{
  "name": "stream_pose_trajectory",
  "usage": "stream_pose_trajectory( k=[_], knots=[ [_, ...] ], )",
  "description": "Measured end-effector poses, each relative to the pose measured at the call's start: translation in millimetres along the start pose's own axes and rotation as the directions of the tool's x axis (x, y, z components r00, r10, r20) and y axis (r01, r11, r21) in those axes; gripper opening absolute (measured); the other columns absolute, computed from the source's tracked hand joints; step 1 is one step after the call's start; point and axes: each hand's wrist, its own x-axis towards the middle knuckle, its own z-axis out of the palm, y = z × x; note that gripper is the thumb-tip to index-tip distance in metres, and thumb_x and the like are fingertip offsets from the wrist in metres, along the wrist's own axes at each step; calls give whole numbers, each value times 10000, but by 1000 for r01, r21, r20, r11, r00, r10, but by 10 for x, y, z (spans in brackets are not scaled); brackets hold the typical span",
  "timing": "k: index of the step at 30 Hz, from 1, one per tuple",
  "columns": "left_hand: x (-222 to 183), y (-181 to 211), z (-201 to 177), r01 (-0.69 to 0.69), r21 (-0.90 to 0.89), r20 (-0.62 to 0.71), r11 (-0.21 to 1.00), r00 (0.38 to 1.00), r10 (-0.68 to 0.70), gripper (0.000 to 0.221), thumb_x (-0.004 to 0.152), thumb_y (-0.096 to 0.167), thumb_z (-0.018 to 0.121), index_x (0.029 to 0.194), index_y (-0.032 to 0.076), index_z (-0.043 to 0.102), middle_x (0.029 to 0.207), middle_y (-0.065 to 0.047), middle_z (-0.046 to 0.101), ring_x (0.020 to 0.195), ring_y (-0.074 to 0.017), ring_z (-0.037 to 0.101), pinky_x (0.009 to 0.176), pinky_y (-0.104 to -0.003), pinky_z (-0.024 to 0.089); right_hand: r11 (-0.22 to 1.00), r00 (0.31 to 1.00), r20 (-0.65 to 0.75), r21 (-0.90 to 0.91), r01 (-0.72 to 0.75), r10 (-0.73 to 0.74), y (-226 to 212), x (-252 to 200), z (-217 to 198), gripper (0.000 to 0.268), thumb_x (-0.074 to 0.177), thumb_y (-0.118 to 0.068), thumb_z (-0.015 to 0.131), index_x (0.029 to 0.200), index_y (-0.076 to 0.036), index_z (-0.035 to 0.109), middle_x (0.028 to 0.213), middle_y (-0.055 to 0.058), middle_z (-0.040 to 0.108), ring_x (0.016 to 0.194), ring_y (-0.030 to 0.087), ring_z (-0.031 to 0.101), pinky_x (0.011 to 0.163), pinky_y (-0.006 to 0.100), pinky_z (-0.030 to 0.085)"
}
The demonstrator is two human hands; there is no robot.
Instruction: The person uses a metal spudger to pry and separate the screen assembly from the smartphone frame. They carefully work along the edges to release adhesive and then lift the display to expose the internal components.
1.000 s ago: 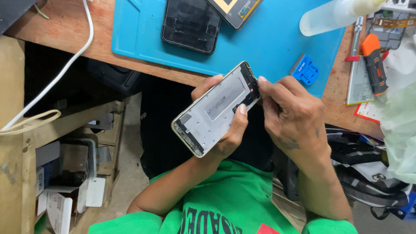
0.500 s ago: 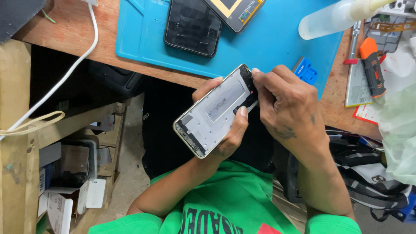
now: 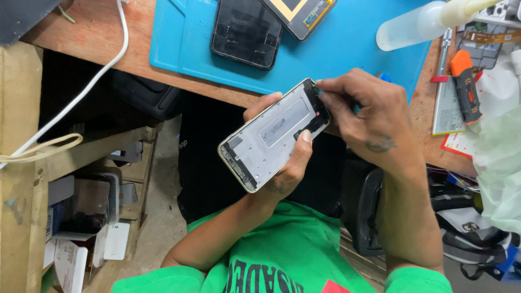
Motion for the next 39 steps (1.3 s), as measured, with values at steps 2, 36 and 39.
stream_pose_trajectory(
  k=[2,36,39],
  knots=[
    [-7,-9,17,-44,-2,-17,999,999,44,598,969,-56,627,1475,30,319,1264,-144,537,1114,-170,620,996,-300,574,986,995,9,135,-100,100,47,-26,-1,110,1013,-42,700,1113,2,698,919,56,717,771,111,689,676,256,553],
    [-545,599,64,21,51,171,999,985,-29,581,943,-80,628,1468,9,393,1283,-140,589,1104,-170,670,922,-301,603,949,926,-274,-248,193,-260,-104,-730,72,171,968,-45,742,920,-8,582,811,137,591,705,328,613,635,425,480],
    [-543,581,69,24,22,179,999,983,-27,588,956,-81,614,1482,12,368,1321,-138,563,1189,-180,644,993,-308,585,954,919,-291,-220,205,-265,-25,-746,114,179,985,-51,732,928,-6,568,824,141,589,697,324,609,624,417,474]
  ],
)
